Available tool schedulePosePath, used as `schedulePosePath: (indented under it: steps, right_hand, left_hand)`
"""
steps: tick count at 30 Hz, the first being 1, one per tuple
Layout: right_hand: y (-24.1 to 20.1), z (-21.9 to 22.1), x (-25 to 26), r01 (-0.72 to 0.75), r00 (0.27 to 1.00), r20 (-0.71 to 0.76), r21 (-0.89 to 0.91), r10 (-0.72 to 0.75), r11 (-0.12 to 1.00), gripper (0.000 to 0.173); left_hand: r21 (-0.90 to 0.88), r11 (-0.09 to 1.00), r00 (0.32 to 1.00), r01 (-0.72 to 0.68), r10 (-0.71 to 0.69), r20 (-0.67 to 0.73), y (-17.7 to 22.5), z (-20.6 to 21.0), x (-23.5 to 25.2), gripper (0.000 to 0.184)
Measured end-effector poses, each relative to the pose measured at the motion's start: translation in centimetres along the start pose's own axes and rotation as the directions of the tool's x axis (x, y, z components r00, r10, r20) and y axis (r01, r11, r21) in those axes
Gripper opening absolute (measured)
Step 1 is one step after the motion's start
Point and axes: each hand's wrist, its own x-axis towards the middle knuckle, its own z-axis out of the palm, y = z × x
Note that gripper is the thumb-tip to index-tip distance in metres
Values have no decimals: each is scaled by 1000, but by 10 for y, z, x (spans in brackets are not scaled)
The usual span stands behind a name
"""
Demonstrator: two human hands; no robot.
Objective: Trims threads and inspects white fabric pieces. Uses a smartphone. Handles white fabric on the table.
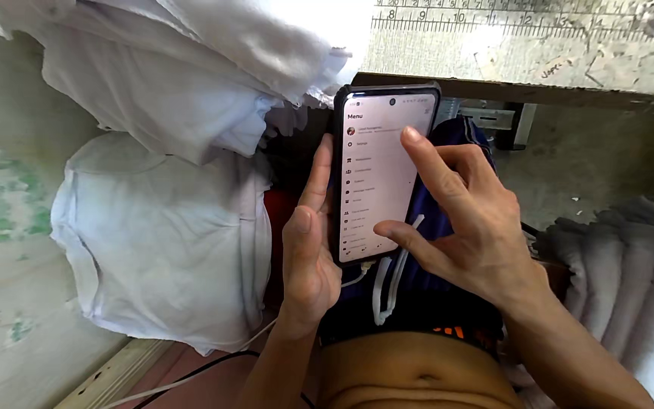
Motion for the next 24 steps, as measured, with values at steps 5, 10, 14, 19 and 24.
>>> schedulePosePath:
  steps: [5,10,14,19,24]
  right_hand:
    - [-1,-1,1,-18,1000,25,-17,18,1000,71]
    - [-1,1,-5,-48,999,-9,189,51,981,80]
    - [-3,9,-10,-135,984,-40,458,172,879,79]
    - [-4,10,-9,-278,942,83,735,325,618,72]
    - [0,9,-1,-245,942,59,795,330,556,71]
  left_hand:
    - [62,998,1000,-13,13,-4,-1,-2,-1,74]
    - [-33,999,999,34,-34,-6,0,-3,1,74]
    - [-82,996,999,46,-47,-10,0,-3,-1,75]
    - [-81,996,999,45,-45,3,-2,-2,-3,74]
    - [-11,999,999,42,-42,28,-4,-2,-6,75]
